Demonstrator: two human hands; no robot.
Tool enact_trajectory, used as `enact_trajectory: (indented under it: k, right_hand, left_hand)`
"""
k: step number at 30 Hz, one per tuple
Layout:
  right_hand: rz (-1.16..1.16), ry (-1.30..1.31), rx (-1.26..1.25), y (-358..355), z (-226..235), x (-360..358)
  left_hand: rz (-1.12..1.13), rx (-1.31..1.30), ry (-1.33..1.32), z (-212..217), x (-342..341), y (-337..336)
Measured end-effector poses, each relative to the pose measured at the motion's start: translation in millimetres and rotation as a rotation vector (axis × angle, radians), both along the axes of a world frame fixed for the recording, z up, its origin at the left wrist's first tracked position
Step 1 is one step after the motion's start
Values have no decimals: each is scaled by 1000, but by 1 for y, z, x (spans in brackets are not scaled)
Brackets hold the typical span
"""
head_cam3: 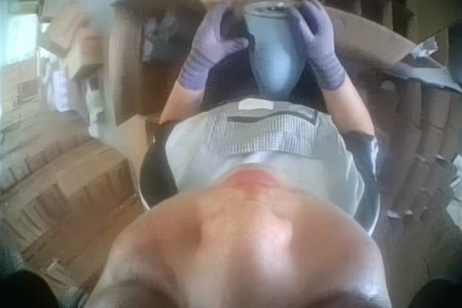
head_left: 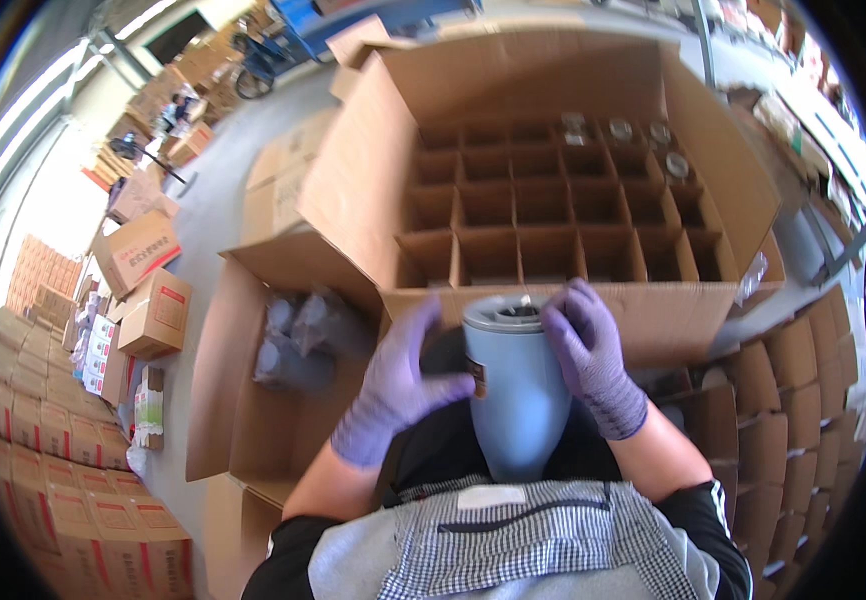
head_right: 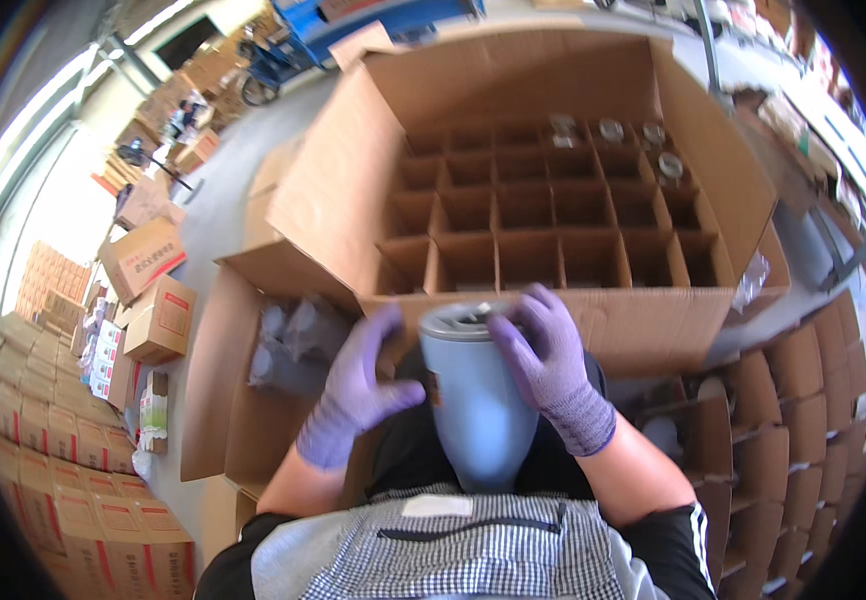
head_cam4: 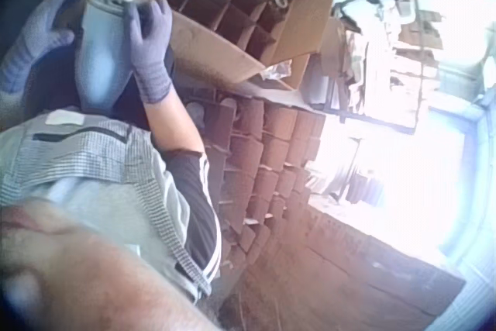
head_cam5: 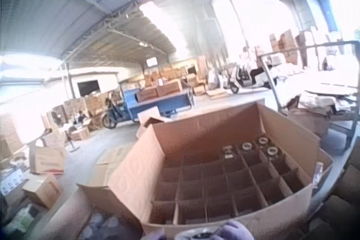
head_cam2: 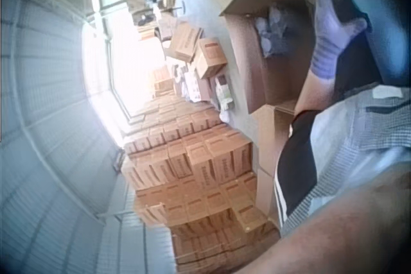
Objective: The person assembles vacuum flasks by taking a glass liner, inserting it into a plastic housing, screwing on a base cap, and placing the unit into a box.
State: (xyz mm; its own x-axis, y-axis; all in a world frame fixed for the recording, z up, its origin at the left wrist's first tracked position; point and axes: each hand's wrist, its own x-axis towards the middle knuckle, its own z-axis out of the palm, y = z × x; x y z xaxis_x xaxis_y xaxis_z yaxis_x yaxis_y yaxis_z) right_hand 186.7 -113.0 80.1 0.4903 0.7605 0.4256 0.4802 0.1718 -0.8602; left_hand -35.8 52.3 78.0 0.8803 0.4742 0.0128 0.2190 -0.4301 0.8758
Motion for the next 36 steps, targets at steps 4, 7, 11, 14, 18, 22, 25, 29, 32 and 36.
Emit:
enact_trajectory:
  k: [4,7,11,14,18,22,25,29,32,36]
  right_hand:
    - [144,166,35,-3,14,21]
    - [367,955,236,1,-29,53]
    - [727,821,-12,49,-57,92]
    - [265,627,-129,18,-1,75]
    - [319,-38,13,-16,0,69]
    - [363,378,127,5,-36,63]
    - [431,328,429,46,-49,66]
    - [312,288,17,12,2,73]
    - [241,-228,154,-15,6,57]
    - [310,84,75,-3,-25,60]
  left_hand:
    - [-84,-591,-484,-42,69,-7]
    - [-285,374,-407,3,86,-20]
    - [-575,706,-299,66,111,-40]
    - [-565,218,-316,52,109,17]
    - [-474,57,-237,-6,128,60]
    - [-746,627,-139,59,137,23]
    - [-903,488,-289,87,155,-25]
    - [-656,64,-336,53,151,25]
    - [-377,-38,-287,11,135,57]
    - [-651,540,-193,47,135,5]
